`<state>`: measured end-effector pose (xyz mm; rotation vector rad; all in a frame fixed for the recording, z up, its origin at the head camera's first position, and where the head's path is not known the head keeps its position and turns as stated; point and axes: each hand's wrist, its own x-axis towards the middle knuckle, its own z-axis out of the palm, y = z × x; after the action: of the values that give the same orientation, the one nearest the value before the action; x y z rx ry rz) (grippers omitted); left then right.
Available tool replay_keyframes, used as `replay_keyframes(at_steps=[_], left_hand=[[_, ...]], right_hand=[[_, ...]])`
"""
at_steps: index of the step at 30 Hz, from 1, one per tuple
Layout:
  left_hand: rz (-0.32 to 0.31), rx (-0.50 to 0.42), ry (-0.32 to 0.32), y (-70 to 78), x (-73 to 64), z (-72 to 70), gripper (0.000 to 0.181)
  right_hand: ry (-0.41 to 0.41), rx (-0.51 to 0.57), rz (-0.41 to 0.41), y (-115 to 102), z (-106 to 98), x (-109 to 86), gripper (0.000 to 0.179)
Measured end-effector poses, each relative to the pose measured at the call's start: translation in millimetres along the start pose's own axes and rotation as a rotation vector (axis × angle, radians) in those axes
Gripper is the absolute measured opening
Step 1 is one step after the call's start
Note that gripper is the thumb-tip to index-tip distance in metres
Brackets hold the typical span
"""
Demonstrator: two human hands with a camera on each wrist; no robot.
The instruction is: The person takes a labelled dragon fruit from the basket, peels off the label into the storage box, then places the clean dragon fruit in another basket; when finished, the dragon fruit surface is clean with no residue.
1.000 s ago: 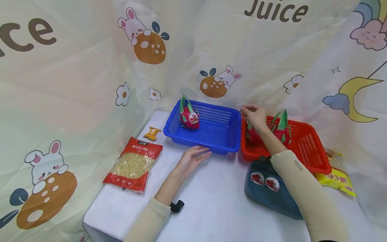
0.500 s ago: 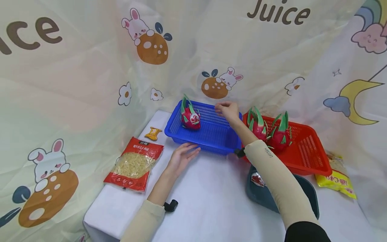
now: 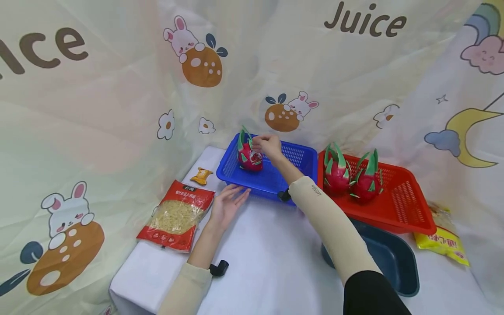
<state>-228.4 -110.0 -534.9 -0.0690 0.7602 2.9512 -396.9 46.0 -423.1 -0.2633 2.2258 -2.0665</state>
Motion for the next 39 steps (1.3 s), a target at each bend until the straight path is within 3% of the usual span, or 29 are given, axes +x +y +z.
replay_keyframes(at_steps=[4, 11, 14, 18, 23, 29, 34, 39], left_hand=[[-0.01, -0.03, 0.026, -0.2, -2.4, -0.1, 0.032], [0.009, -0.125, -0.003, -1.4, -5.3, -2.1, 0.019], [0.003, -0.168, -0.014, -1.2, -8.3, -2.7, 0.02], [0.001, -0.217, 0.008, -1.3, -14.5, -4.7, 0.022], [-0.012, -0.234, 0.014, -2.9, -18.0, -7.5, 0.023], [-0.017, -0.257, 0.003, -2.0, -16.3, -6.9, 0.032], [-0.011, -0.247, 0.003, 2.8, -13.1, -8.8, 0.03], [-0.009, -0.252, -0.03, 8.2, -6.5, -8.6, 0.029]], right_hand=[[-0.07, -0.052, 0.017, -1, 5, 4.5, 0.037], [-0.318, -0.432, 0.054, -5, 15, 8.9, 0.052], [-0.374, -0.448, 0.071, -5, 25, 9.3, 0.052], [-0.398, -0.379, 0.114, 1, 39, 11.0, 0.048], [-0.382, -0.325, 0.185, 8, 44, 15.7, 0.047], [-0.314, -0.346, 0.152, 7, 43, 20.3, 0.042], [-0.269, -0.295, 0.144, 9, 45, 18.1, 0.041], [-0.121, -0.323, 0.074, 10, 45, 14.8, 0.041]])
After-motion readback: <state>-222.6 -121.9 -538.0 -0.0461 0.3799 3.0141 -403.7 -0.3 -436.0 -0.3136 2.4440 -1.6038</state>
